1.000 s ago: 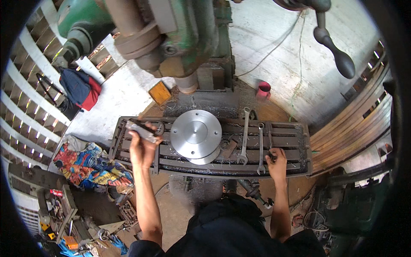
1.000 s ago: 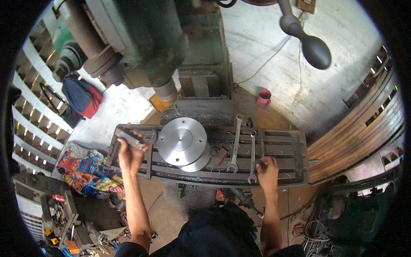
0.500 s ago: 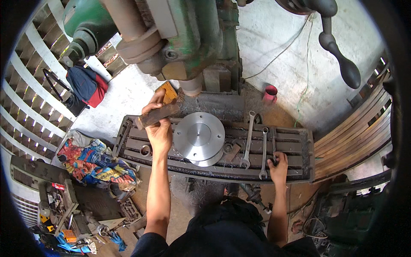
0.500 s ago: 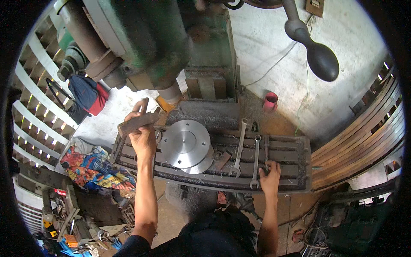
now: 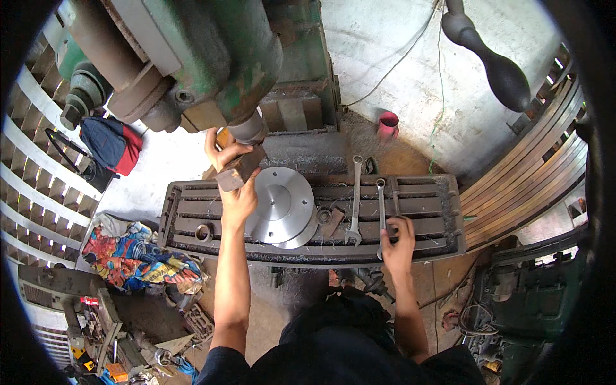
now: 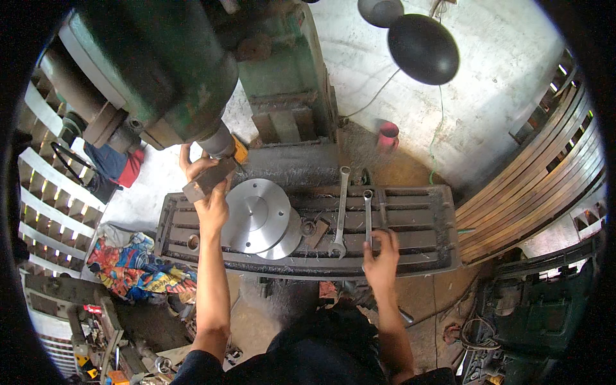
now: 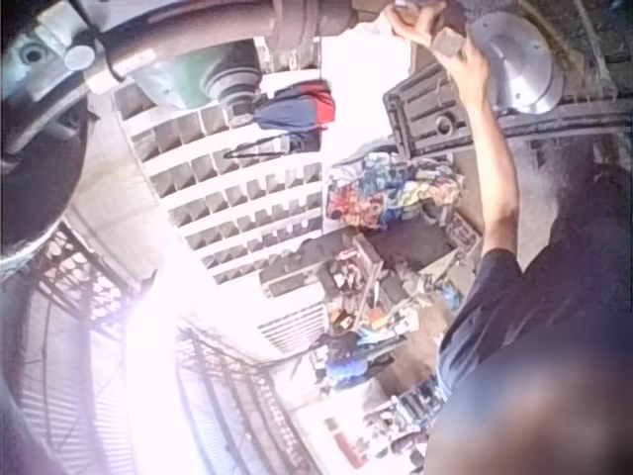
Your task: The person operates a green drill press to machine a round metal disc. They adjust the chuck with a wrench, position the disc on the table, and lower the drill head to cut the metal. The person then removes the disc and inspects it.
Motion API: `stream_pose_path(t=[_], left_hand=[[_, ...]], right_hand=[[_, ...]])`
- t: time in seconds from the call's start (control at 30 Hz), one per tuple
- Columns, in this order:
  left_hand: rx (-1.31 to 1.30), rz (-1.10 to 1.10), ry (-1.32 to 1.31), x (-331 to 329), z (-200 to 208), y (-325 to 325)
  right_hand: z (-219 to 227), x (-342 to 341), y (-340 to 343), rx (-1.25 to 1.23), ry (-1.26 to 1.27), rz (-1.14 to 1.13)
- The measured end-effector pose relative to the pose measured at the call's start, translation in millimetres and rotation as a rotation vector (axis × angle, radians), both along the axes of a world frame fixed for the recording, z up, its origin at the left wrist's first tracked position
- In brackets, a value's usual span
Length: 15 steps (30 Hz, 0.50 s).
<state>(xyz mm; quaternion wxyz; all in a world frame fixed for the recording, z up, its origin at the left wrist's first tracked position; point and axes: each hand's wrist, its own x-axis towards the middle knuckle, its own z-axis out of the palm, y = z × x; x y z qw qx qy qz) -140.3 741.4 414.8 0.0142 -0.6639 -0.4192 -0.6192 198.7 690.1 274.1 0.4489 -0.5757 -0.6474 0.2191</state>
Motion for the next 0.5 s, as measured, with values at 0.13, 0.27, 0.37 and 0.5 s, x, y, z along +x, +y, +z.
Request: stream_pose_path(t=[0.13, 0.27, 0.37, 0.5], left_hand=[[-0.086, 0.087, 0.004, 8.6, 3.1, 0.6], [-0.080, 0.050, 0.013, 11.7, 6.7, -0.1], [-0.094, -0.093, -0.052, 4.1, 7.6, -2.6], [-0.115, -0.180, -0.232, 1.0, 2.1, -1.9]], right_hand=[[-0.4, -35.6, -10.1, -0.164, -0.024, 0.235], [-4.8, -63.1, -9.9, -0.248, -0.190, 0.285], [-8.6, -69.5, -4.1, -0.360, -0.162, 0.283], [-14.7, -69.8, 0.4, -0.163, -0.285, 0.212]])
